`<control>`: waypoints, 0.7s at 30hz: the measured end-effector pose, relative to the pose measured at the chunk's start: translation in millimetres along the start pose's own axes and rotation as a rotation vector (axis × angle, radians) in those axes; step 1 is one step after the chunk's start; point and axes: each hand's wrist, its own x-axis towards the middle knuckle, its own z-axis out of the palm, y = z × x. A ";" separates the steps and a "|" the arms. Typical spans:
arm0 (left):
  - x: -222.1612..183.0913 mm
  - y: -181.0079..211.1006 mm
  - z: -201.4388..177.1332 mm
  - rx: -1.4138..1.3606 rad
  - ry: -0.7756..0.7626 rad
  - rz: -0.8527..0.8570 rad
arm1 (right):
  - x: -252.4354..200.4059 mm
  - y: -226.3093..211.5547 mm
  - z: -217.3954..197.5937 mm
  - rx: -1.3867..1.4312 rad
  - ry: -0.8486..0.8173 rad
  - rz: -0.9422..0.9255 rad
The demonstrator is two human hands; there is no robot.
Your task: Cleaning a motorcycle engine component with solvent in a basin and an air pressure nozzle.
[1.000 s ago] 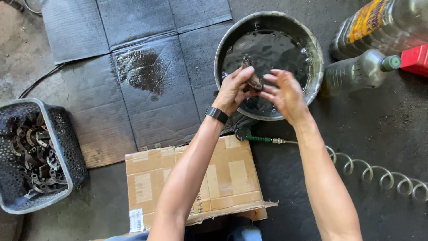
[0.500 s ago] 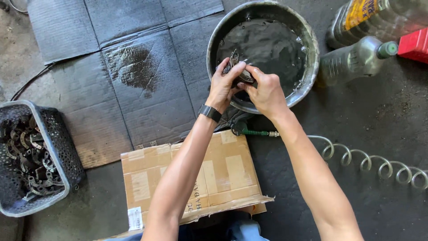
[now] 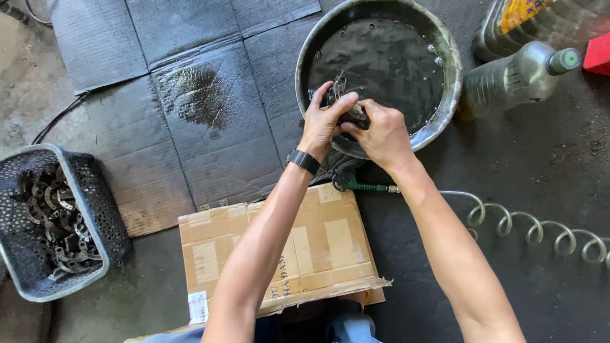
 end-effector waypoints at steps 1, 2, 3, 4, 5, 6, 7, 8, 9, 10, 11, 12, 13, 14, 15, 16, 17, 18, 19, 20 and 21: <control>-1.2 2.4 2.4 -0.004 0.007 -0.020 | -2.0 6.7 4.2 -0.029 0.001 0.004; -1.3 2.5 1.4 -0.002 0.010 -0.018 | -2.2 8.6 3.9 -0.025 0.000 0.003; -1.5 2.6 0.2 0.013 0.011 -0.020 | -2.4 10.5 3.7 -0.029 -0.019 0.013; -1.1 2.7 -0.4 0.029 0.012 -0.022 | -2.3 12.8 3.2 -0.033 -0.038 0.024; 0.6 -0.3 -1.5 0.032 0.015 -0.020 | -2.4 12.6 1.2 -0.029 -0.038 0.022; 2.5 -2.6 -2.5 0.085 0.020 0.027 | -1.5 11.7 -1.3 -0.015 -0.007 -0.072; 4.1 -4.4 -3.7 0.139 0.024 0.073 | -0.6 10.2 -3.7 -0.001 0.023 -0.167; 4.9 -6.6 -2.5 0.138 0.029 0.082 | -2.0 17.0 -7.9 0.001 0.021 -0.177; 5.4 -8.1 -1.6 0.293 0.051 0.247 | -3.2 23.1 -11.9 -0.068 0.039 -0.134; 6.8 -7.3 -2.0 0.449 0.077 0.416 | -1.6 28.5 -14.7 -0.135 0.057 -0.096; 2.0 -1.3 3.2 0.449 0.086 0.429 | -4.8 40.3 -18.0 -0.131 0.056 -0.111; -3.2 4.4 9.0 0.666 0.158 0.497 | -8.3 52.0 -21.8 -0.156 0.170 0.015; -8.5 10.2 14.8 0.884 0.233 0.561 | -11.4 63.8 -25.4 -0.178 0.285 0.140; -10.0 13.0 17.0 0.882 0.247 0.573 | -14.3 65.4 -28.1 -0.173 0.284 0.123; -11.4 15.9 19.1 0.920 0.204 0.591 | -17.0 67.0 -30.8 -0.150 0.303 0.158; -12.8 19.9 20.9 0.960 0.163 0.611 | -18.6 68.5 -33.3 -0.126 0.323 0.191; -12.8 22.0 23.1 0.959 0.180 0.625 | -16.7 71.5 -32.3 -0.119 0.321 0.171; -12.8 23.3 25.1 1.039 0.156 0.651 | -15.6 75.2 -30.7 -0.100 0.208 0.161; -12.5 24.2 27.2 1.120 0.132 0.676 | -14.4 79.3 -29.1 -0.081 0.094 0.148; -13.5 26.2 28.5 1.120 0.144 0.687 | -18.7 85.0 -24.8 -0.078 0.095 0.133; -14.0 28.1 29.9 1.155 0.129 0.683 | -22.5 91.1 -20.4 -0.152 0.076 0.072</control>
